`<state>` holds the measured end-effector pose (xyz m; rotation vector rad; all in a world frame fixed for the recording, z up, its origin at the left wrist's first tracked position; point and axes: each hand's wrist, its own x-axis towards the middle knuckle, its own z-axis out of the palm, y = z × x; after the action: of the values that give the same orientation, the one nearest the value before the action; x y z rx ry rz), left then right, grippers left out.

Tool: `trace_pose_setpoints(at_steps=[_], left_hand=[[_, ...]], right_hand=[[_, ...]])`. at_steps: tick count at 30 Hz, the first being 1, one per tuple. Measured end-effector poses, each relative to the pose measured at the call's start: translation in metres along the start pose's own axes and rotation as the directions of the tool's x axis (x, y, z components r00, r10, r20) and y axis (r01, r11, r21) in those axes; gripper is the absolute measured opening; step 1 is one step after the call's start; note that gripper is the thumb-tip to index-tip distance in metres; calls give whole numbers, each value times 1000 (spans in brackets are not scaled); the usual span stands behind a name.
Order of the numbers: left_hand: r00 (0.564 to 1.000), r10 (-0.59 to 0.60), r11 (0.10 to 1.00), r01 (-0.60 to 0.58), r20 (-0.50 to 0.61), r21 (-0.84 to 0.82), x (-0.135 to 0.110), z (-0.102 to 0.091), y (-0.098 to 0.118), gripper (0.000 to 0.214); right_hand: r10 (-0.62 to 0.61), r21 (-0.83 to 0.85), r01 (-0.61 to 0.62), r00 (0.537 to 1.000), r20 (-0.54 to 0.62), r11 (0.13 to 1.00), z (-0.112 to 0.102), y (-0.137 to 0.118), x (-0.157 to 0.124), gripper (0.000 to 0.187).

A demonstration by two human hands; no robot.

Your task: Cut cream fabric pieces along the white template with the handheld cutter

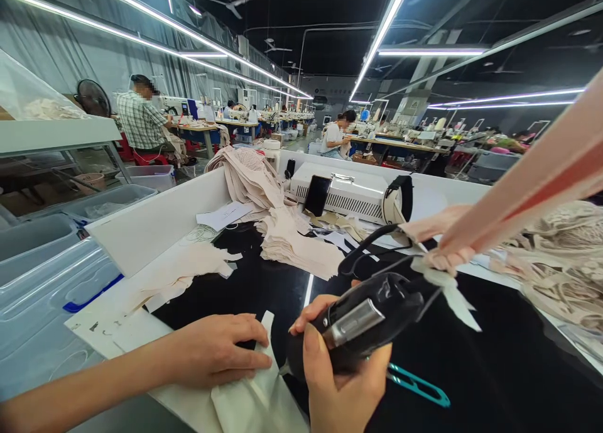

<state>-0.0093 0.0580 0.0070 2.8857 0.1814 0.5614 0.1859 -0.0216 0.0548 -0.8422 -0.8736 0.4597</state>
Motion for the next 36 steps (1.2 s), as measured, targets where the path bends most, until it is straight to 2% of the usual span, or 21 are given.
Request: trace_pose_setpoints(at_steps=[5, 13, 23, 33, 36], left_hand=[[1000, -18, 1000, 18, -1, 23, -1, 1, 2, 17], [999, -34, 998, 33, 27, 44, 1, 3, 3, 20], [999, -35, 999, 35, 3, 41, 2, 4, 4, 18], [999, -51, 999, 51, -14, 2, 3, 3, 6, 18], [998, -55, 998, 55, -19, -6, 2, 2, 6, 19]], right_hand=[[-5, 36, 7, 1000, -30, 999, 4, 2, 5, 53], [17, 19, -16, 1000, -18, 1000, 10, 6, 5, 50], [0, 45, 1, 999, -33, 999, 20, 7, 10, 47], [-7, 53, 8, 999, -33, 999, 24, 13, 13, 56], [-10, 23, 10, 1000, -19, 1000, 23, 17, 12, 43]])
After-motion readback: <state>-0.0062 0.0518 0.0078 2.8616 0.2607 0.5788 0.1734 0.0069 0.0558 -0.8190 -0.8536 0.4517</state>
